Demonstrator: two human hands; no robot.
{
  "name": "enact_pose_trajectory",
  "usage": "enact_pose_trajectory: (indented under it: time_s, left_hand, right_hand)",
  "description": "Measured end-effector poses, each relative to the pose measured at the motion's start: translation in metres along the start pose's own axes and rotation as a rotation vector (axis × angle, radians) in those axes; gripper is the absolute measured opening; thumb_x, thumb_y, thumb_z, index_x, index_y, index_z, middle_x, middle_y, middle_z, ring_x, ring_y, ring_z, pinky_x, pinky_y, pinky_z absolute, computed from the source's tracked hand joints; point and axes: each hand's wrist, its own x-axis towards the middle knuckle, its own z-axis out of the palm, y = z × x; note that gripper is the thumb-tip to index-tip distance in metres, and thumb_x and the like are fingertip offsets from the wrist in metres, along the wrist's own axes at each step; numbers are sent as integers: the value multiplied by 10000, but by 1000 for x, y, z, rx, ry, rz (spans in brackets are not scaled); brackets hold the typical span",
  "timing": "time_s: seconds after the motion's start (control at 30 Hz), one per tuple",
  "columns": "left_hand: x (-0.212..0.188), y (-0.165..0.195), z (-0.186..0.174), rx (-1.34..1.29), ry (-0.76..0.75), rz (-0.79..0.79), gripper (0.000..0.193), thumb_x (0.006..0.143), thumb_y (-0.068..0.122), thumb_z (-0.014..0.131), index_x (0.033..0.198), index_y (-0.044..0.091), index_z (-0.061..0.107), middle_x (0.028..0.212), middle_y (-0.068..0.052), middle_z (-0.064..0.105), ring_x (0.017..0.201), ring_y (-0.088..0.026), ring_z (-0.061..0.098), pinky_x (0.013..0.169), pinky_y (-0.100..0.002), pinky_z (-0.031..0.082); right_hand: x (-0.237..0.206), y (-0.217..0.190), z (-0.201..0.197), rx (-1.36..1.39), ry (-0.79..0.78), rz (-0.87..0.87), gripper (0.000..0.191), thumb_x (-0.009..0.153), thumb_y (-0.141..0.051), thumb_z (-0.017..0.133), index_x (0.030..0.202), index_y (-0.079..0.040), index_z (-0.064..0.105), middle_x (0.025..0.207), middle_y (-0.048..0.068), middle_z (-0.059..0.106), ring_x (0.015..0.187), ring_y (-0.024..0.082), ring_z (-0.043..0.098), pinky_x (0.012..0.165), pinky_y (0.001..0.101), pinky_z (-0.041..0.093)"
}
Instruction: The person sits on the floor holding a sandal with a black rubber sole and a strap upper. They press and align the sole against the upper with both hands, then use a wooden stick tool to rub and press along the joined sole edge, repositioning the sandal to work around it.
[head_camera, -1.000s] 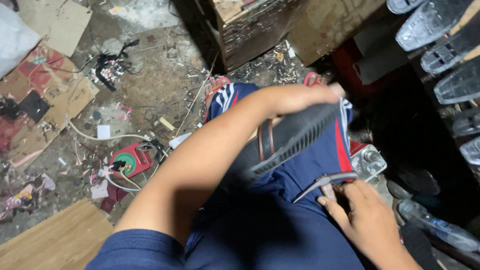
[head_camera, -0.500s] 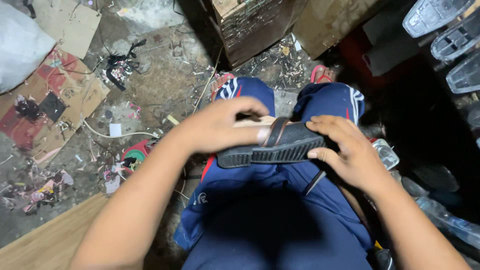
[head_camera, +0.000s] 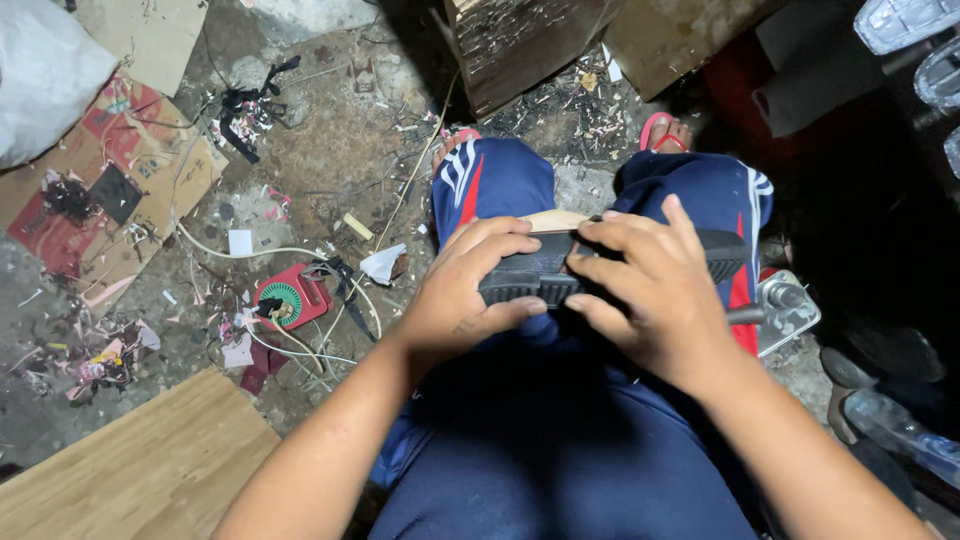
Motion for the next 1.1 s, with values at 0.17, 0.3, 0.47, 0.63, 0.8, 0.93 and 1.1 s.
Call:
enact_pose_trajectory:
  time_s: [0.17, 0.3, 0.47, 0.63, 0.8, 0.93, 1.1]
  left_hand:
    - [3, -5, -3, -21, -11, 8, 562, 888, 408, 770, 1310, 66, 627, 1408, -173, 602, 1348, -356, 562, 1167, -441, 430]
    - [5, -9, -5, -49, 23, 18, 633, 900, 450, 738, 1333, 14, 588, 1406, -202, 594, 1345, -370, 558, 1169, -443, 425]
    - [4, -14, -3, -43, 72, 21, 602, 929, 417, 720, 1327, -12, 582, 1390, -211, 614, 1322, -374, 585, 1166, -444, 442]
    - [4, -19, -2, -23, 103, 46, 540, 912, 335, 749, 1296, -9, 587, 1361, -208, 628, 1293, -372, 601, 1150, -442, 459]
    - [4, -22, -3, -12, 121, 76, 526, 864, 229, 785, 1287, -8, 580, 1344, -204, 626, 1278, -375, 602, 1142, -441, 460]
    - [4, -23, -4, -7, 140, 80, 535, 846, 191, 803, 1285, -13, 573, 1335, -207, 624, 1263, -384, 601, 1126, -444, 464]
    - [5, -27, -7, -79, 172, 103, 511, 862, 161, 820, 1286, 5, 581, 1331, -187, 636, 1272, -361, 618, 1135, -440, 471]
  right_hand:
    - [13, -10, 18, -82, 72, -4, 311, 742, -250, 850, 1023, -150, 761, 1254, 73, 665, 1253, 309, 596, 1169, 622, 282]
    - [22, -14, 21, -74, 114, 62, 232, 713, -239, 850, 911, -153, 766, 1201, 63, 685, 1167, 264, 632, 1143, 583, 300]
    - [30, -15, 24, -53, 122, 49, 177, 754, -195, 844, 882, -140, 736, 1127, 24, 723, 1098, 224, 664, 1027, 433, 381]
    - [34, -16, 26, -45, 117, 75, 211, 740, -186, 852, 901, -129, 727, 1108, 15, 730, 1061, 218, 664, 976, 397, 395]
    - [38, -16, 27, -17, 103, 97, 253, 722, -172, 863, 918, -119, 711, 1109, 15, 729, 1061, 215, 665, 970, 392, 401]
    - [41, -16, 28, -45, 99, 57, 258, 724, -170, 868, 923, -125, 711, 1121, 20, 722, 1087, 230, 662, 974, 400, 398]
    - [46, -17, 31, -23, 100, 80, 282, 694, -148, 882, 908, -131, 700, 1116, 26, 722, 1099, 238, 663, 970, 402, 394]
